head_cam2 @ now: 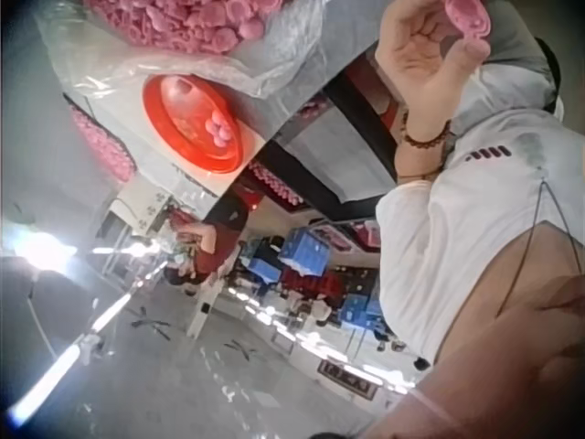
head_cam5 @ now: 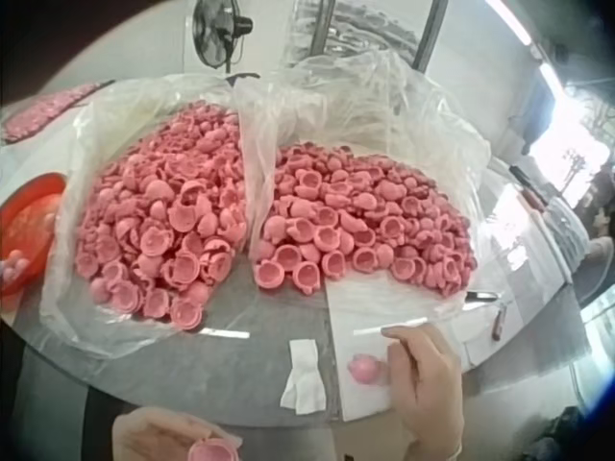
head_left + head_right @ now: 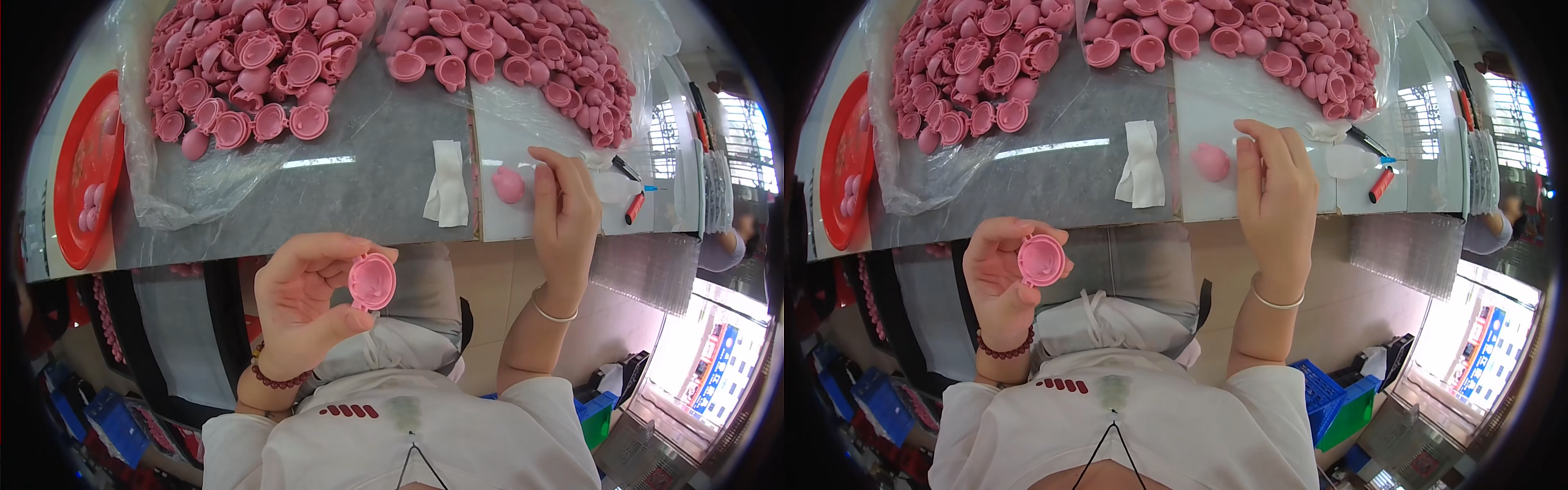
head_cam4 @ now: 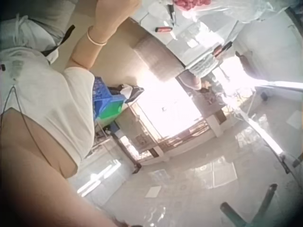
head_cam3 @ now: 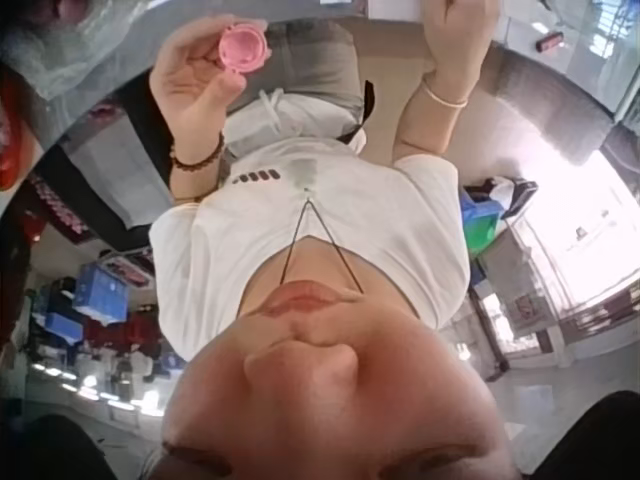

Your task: Assembling small pink plastic toy components by applying a liquid adhesive from a squeeze bottle and joining parts.

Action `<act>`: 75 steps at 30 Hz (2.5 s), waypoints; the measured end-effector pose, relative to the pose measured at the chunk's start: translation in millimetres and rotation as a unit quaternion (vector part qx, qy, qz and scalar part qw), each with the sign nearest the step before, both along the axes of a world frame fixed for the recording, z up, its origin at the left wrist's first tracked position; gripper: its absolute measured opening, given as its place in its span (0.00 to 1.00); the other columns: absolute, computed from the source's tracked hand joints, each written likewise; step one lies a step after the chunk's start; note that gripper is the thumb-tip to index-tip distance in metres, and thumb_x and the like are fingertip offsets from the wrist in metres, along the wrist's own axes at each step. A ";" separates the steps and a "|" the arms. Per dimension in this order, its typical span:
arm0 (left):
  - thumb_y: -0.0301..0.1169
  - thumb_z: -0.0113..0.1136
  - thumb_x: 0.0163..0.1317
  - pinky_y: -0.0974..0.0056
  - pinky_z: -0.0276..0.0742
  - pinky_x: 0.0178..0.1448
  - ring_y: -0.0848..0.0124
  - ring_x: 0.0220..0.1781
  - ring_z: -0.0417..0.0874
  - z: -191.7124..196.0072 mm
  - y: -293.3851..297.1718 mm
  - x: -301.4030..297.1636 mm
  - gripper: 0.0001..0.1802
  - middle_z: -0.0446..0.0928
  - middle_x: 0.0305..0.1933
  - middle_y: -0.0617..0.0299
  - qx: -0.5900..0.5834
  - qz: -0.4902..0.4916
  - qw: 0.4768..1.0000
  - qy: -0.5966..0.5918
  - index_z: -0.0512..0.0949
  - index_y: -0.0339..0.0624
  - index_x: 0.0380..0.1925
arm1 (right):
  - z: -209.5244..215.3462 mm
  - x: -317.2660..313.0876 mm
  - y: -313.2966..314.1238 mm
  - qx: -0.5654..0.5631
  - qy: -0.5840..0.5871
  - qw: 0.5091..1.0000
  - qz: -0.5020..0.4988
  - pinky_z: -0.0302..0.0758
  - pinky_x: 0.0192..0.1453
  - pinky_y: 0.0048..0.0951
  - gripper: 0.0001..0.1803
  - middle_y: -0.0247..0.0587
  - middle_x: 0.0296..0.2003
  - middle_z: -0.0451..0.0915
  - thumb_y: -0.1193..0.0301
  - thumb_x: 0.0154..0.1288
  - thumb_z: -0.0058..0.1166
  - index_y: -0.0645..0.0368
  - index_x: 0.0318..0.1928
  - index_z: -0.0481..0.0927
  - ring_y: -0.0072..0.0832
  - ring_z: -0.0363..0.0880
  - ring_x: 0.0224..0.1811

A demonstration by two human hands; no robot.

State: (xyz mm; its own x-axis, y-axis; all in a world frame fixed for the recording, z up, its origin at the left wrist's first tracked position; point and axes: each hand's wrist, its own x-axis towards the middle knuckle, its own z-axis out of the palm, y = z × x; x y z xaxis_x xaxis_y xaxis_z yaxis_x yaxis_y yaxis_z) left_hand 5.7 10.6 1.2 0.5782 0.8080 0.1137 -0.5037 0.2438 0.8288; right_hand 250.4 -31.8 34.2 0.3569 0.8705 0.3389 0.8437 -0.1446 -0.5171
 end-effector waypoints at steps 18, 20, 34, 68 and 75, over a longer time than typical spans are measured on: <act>0.17 0.62 0.44 0.64 0.75 0.48 0.65 0.47 0.76 -3.9 -5.4 10.4 0.21 0.71 0.46 0.46 -0.006 -0.034 0.999 -0.003 0.69 0.30 0.41 | -8.2 -69.7 -9.4 0.130 0.219 0.925 0.280 0.66 0.29 0.21 0.22 0.38 0.30 0.72 0.67 0.34 0.68 0.62 0.33 0.78 0.26 0.69 0.29; 0.16 0.62 0.44 0.64 0.76 0.48 0.64 0.46 0.76 -3.6 -6.4 11.3 0.21 0.71 0.46 0.47 -0.005 -0.029 1.000 -0.010 0.69 0.30 0.41 | -11.2 -68.6 -10.6 0.137 0.208 0.928 0.277 0.65 0.28 0.21 0.22 0.37 0.29 0.71 0.66 0.33 0.67 0.61 0.33 0.79 0.25 0.69 0.28; 0.14 0.60 0.44 0.65 0.76 0.47 0.64 0.46 0.76 -2.4 -4.4 13.8 0.21 0.70 0.47 0.45 -0.016 -0.084 0.996 -0.010 0.69 0.28 0.42 | -20.8 -63.2 -16.7 0.154 0.247 0.913 0.287 0.63 0.26 0.21 0.22 0.36 0.27 0.70 0.63 0.33 0.68 0.60 0.31 0.78 0.24 0.68 0.26; 0.60 0.53 0.46 0.65 0.71 0.33 0.67 0.32 0.73 4.9 2.4 6.5 0.35 0.72 0.26 0.57 -0.244 -0.177 0.949 -0.093 0.66 0.39 0.38 | -16.0 14.7 -25.5 0.332 0.436 0.837 0.020 0.67 0.35 0.23 0.20 0.50 0.35 0.75 0.62 0.61 0.42 0.70 0.42 0.69 0.33 0.73 0.34; 0.49 0.60 0.49 0.63 0.73 0.40 0.68 0.34 0.71 -1.5 3.7 8.7 0.25 0.69 0.30 0.59 -0.199 -0.196 0.951 -0.133 0.64 0.43 0.36 | -12.8 -47.9 4.2 0.191 0.451 0.864 0.117 0.67 0.27 0.24 0.21 0.51 0.30 0.75 0.58 0.61 0.43 0.69 0.37 0.69 0.28 0.71 0.25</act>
